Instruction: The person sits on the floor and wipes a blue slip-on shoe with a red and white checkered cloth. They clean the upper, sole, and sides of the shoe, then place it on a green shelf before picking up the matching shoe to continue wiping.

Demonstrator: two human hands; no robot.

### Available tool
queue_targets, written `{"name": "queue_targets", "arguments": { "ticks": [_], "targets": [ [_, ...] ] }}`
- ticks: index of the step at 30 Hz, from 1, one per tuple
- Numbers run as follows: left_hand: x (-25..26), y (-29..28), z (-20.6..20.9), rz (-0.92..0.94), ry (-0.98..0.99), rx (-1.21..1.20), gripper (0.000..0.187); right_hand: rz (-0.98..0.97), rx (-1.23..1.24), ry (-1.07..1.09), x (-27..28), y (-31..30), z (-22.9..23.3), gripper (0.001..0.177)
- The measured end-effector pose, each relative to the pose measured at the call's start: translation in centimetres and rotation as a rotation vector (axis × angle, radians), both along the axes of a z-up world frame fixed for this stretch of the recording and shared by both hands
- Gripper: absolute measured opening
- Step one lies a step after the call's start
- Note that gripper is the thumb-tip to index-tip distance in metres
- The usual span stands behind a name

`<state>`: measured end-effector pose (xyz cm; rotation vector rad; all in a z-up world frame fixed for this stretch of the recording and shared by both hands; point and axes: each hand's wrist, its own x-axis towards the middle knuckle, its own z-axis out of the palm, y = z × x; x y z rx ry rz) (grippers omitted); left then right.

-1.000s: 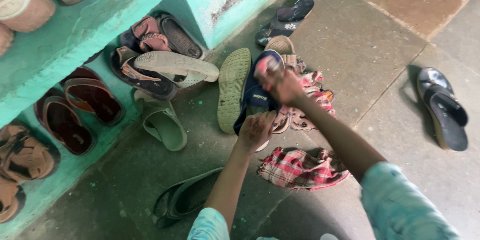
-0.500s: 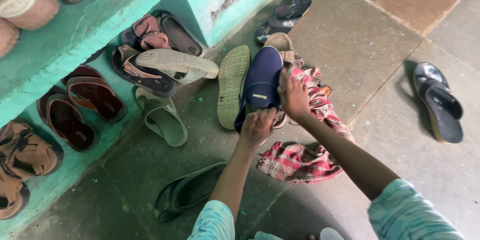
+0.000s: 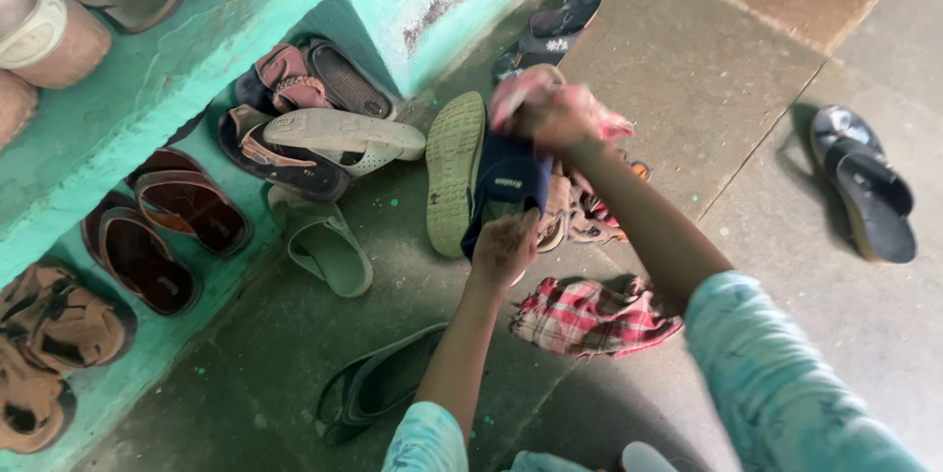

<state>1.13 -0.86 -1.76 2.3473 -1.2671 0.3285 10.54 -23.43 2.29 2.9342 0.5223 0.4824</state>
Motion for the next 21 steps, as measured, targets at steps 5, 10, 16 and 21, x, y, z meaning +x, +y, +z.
{"name": "queue_targets", "arguments": {
  "ticks": [5,10,16,21],
  "targets": [
    [-0.3,0.1,0.2,0.014,-0.012,0.002,0.007,0.095,-0.055,-0.047,-0.5,2.6,-3.2,0.052],
    [0.4,-0.5,-1.4,0.043,-0.031,0.078,0.006,-0.178,-0.139,-0.121,0.6,-1.2,-1.9,0.058],
    [-0.1,0.0,-2.5,0.049,0.168,0.187,0.018,0.07,-0.168,-0.044,-0.8,-0.8,-2.3,0.064],
    [0.6,0.3,-2.0,0.036,-0.048,0.003,0.008,-0.357,-0.132,-0.065,-2.7,-4.0,0.5,0.07]
  ]
}}
